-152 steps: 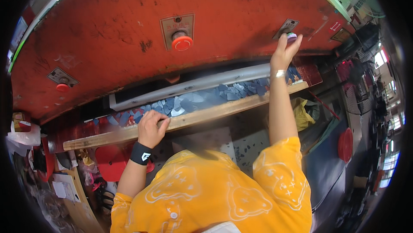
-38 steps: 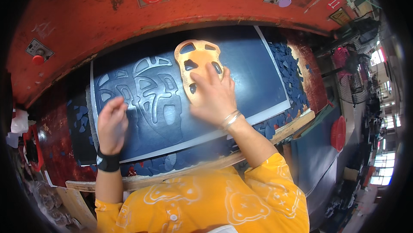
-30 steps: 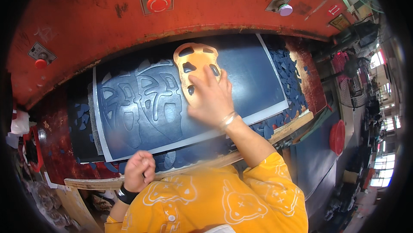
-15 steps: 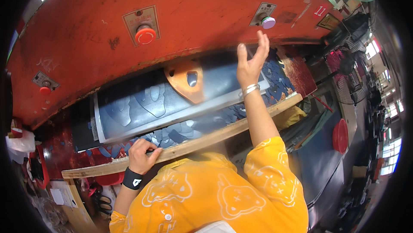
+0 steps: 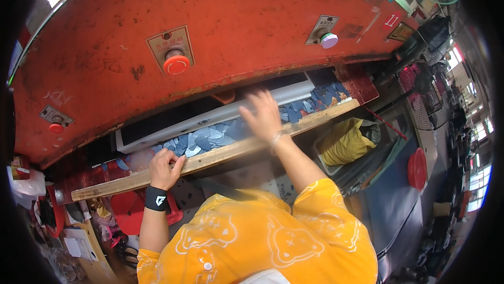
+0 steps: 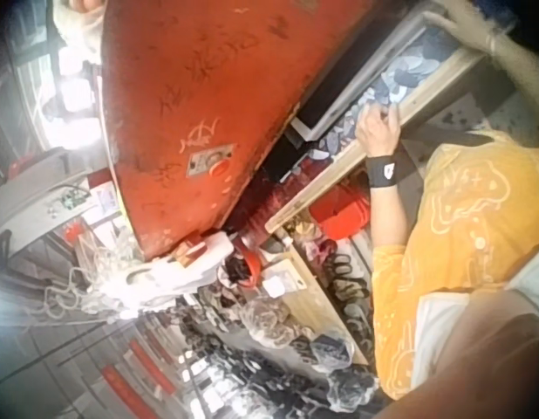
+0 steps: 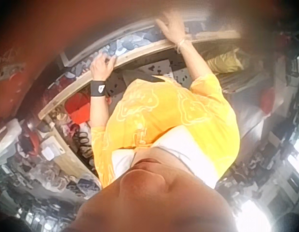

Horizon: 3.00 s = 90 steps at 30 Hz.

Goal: The person places a sheet of blue material onto a hydraulic press, activates the machine to cut out multiple identical shapes, then removes the cut pieces and the surrounding scrap. The process is repeated with additional sheets.

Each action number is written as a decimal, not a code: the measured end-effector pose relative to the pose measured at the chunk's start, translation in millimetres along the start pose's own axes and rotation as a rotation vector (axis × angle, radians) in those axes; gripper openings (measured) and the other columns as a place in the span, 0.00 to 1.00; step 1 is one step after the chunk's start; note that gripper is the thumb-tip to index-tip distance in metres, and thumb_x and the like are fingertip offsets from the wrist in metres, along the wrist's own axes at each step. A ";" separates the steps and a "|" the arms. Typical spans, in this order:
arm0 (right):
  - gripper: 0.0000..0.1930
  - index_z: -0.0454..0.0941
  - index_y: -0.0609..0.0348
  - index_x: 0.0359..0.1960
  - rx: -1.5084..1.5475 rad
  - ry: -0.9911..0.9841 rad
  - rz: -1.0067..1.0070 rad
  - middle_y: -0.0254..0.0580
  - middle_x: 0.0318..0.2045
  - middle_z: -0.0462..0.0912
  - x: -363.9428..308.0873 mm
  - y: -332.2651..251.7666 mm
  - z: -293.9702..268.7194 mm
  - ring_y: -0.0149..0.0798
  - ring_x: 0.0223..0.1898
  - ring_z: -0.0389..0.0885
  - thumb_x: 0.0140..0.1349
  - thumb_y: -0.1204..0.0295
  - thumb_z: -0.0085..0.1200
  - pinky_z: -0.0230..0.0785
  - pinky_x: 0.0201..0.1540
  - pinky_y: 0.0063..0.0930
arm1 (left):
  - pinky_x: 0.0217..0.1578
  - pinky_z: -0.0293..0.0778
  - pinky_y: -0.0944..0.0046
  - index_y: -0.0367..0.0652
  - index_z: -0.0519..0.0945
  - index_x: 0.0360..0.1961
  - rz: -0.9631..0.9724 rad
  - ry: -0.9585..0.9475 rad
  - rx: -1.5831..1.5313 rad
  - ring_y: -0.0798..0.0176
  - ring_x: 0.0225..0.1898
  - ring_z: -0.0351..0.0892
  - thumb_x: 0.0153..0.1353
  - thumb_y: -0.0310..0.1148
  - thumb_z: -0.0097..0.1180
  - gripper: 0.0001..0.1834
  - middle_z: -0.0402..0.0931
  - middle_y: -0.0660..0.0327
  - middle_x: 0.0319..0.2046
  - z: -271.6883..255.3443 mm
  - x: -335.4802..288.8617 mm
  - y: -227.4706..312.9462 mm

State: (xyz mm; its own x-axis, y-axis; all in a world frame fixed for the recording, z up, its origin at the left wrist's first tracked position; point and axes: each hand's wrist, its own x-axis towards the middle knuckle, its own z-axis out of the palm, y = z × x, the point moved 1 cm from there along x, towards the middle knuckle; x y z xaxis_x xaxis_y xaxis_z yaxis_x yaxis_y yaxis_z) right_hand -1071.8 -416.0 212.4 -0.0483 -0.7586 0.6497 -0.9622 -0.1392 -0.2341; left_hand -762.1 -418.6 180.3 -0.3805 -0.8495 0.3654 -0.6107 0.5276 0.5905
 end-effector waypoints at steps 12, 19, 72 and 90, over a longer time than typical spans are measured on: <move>0.22 0.79 0.59 0.39 -0.111 0.025 0.173 0.47 0.43 0.79 -0.3 -17.6 61.0 0.51 0.54 0.69 0.51 0.53 0.63 0.55 0.59 0.46 | 0.23 0.65 0.56 0.39 0.72 0.17 0.060 -0.024 -0.057 0.50 0.23 0.71 0.52 0.33 0.65 0.15 0.68 0.55 0.18 0.4 2.3 -5.9; 0.24 0.70 0.64 0.55 0.269 0.515 0.090 0.51 0.52 0.74 18.7 11.9 -33.3 0.50 0.58 0.69 0.59 0.67 0.58 0.62 0.60 0.44 | 0.25 0.66 0.55 0.39 0.73 0.17 0.028 -0.043 -0.041 0.50 0.24 0.72 0.52 0.33 0.64 0.15 0.70 0.54 0.19 0.5 4.5 -6.2; 0.51 0.59 0.48 0.67 -0.050 -0.599 0.166 0.64 0.66 0.52 126.7 -20.8 80.6 0.72 0.64 0.52 0.39 0.47 0.67 0.47 0.65 0.59 | 0.67 0.51 0.53 0.32 0.48 0.70 -0.128 0.113 -0.776 0.47 0.68 0.55 0.56 0.30 0.58 0.44 0.52 0.42 0.68 39.8 175.2 30.7; 0.42 0.67 0.59 0.63 0.730 -0.403 0.432 0.52 0.64 0.64 130.7 92.1 29.1 0.45 0.63 0.64 0.41 0.59 0.63 0.56 0.65 0.35 | 0.66 0.41 0.35 0.31 0.63 0.62 0.113 -0.324 0.198 0.43 0.69 0.51 0.51 0.57 0.61 0.48 0.57 0.43 0.65 84.3 193.1 38.5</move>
State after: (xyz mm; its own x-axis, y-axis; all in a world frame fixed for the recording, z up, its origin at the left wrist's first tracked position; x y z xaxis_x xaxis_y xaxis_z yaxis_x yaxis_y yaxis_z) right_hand -1158.9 -546.5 254.8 -0.1341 -0.9819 0.1337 -0.4698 -0.0558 -0.8810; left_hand -917.6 -562.2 212.9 -0.6330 -0.7583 0.1558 -0.6627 0.6349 0.3973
